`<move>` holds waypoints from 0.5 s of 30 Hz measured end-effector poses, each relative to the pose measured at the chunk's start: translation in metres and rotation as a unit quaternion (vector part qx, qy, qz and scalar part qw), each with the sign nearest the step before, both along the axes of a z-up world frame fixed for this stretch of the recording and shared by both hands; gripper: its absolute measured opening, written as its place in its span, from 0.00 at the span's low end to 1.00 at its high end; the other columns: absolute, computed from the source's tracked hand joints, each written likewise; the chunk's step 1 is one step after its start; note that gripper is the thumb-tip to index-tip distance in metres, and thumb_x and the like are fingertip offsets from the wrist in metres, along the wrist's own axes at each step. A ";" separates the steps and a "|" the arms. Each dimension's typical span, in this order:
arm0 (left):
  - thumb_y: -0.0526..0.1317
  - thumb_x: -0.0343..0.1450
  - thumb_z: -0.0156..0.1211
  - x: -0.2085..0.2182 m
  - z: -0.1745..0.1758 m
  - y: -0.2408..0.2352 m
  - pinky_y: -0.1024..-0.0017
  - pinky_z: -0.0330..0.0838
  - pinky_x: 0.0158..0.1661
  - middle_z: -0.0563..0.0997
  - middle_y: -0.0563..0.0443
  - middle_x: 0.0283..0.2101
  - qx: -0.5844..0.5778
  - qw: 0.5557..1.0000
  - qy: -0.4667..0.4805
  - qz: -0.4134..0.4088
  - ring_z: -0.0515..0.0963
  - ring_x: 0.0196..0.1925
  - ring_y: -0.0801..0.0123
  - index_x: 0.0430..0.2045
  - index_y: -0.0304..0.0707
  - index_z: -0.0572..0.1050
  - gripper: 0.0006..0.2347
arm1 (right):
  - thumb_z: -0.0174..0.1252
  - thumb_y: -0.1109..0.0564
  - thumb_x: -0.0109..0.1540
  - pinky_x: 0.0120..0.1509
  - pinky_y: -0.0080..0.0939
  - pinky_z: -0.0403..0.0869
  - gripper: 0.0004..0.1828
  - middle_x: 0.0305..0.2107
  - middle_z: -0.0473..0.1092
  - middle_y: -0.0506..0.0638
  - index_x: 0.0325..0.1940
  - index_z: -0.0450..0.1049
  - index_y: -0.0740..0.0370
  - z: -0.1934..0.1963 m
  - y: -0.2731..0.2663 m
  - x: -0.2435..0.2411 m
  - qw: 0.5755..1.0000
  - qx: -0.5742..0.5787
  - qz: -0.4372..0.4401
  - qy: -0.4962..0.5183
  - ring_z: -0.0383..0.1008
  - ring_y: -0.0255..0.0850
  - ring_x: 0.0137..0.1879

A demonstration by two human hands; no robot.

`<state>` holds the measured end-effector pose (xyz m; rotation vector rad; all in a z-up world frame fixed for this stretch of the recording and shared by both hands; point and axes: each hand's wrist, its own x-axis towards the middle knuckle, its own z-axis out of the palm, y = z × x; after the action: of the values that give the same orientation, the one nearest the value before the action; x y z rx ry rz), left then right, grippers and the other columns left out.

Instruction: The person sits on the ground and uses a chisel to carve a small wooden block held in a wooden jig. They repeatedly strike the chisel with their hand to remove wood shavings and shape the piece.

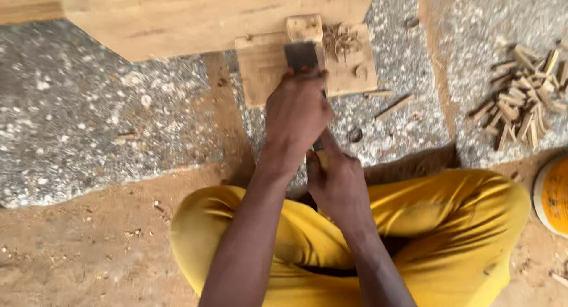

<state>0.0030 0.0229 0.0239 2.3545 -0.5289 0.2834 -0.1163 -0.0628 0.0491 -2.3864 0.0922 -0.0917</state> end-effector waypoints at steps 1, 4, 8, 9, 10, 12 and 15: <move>0.27 0.61 0.63 0.005 0.005 0.006 0.61 0.78 0.51 0.84 0.42 0.49 -0.036 0.998 0.040 0.036 0.86 0.41 0.58 0.45 0.36 0.82 0.18 | 0.58 0.63 0.60 0.30 0.56 0.72 0.30 0.22 0.73 0.65 0.68 0.66 0.67 0.004 -0.001 0.000 0.999 0.023 -0.016 0.014 0.75 0.57 0.25; 0.24 0.66 0.58 0.017 0.005 0.024 0.67 0.81 0.42 0.81 0.45 0.55 -0.097 0.981 0.118 0.120 0.86 0.41 0.64 0.50 0.45 0.80 0.20 | 0.55 0.58 0.63 0.22 0.49 0.72 0.27 0.16 0.71 0.56 0.69 0.66 0.59 0.010 -0.010 -0.014 0.990 0.084 -0.068 0.086 0.70 0.42 0.16; 0.29 0.68 0.63 0.036 -0.014 0.027 0.62 0.77 0.53 0.84 0.48 0.52 0.000 0.990 0.041 0.137 0.85 0.46 0.65 0.53 0.49 0.80 0.18 | 0.51 0.55 0.66 0.15 0.46 0.65 0.29 0.11 0.65 0.48 0.73 0.63 0.55 0.015 -0.041 -0.029 0.983 0.058 -0.100 0.143 0.61 0.35 0.12; 0.33 0.68 0.68 0.034 -0.018 0.023 0.59 0.75 0.60 0.84 0.49 0.50 0.040 0.992 0.019 0.120 0.84 0.48 0.64 0.52 0.49 0.81 0.18 | 0.52 0.54 0.66 0.14 0.46 0.63 0.29 0.10 0.64 0.47 0.73 0.62 0.55 0.016 -0.045 -0.033 0.984 0.032 -0.103 0.141 0.60 0.35 0.12; 0.33 0.67 0.68 0.030 -0.021 0.018 0.57 0.72 0.62 0.83 0.50 0.53 0.052 0.993 0.026 0.107 0.82 0.51 0.63 0.51 0.52 0.81 0.18 | 0.53 0.54 0.65 0.15 0.46 0.62 0.29 0.09 0.63 0.47 0.72 0.63 0.55 0.018 -0.047 -0.037 0.983 0.024 -0.108 0.148 0.61 0.34 0.12; 0.35 0.67 0.68 0.025 -0.022 0.007 0.52 0.66 0.66 0.80 0.51 0.57 0.076 0.993 0.035 0.078 0.79 0.58 0.60 0.49 0.57 0.82 0.17 | 0.56 0.54 0.63 0.17 0.45 0.61 0.28 0.07 0.62 0.48 0.69 0.66 0.55 0.026 -0.053 -0.044 0.980 0.008 -0.121 0.156 0.63 0.34 0.11; 0.33 0.67 0.66 0.024 -0.025 -0.001 0.50 0.60 0.66 0.71 0.42 0.65 0.135 0.985 0.073 0.081 0.69 0.66 0.50 0.49 0.64 0.81 0.19 | 0.58 0.54 0.64 0.19 0.46 0.60 0.28 0.07 0.61 0.48 0.69 0.67 0.55 0.029 -0.049 -0.054 0.986 0.019 -0.091 0.140 0.60 0.36 0.12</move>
<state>0.0274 0.0215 -0.0006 2.6629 -0.3210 0.1150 -0.1704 -0.1119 0.0780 -2.3334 0.4414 0.1585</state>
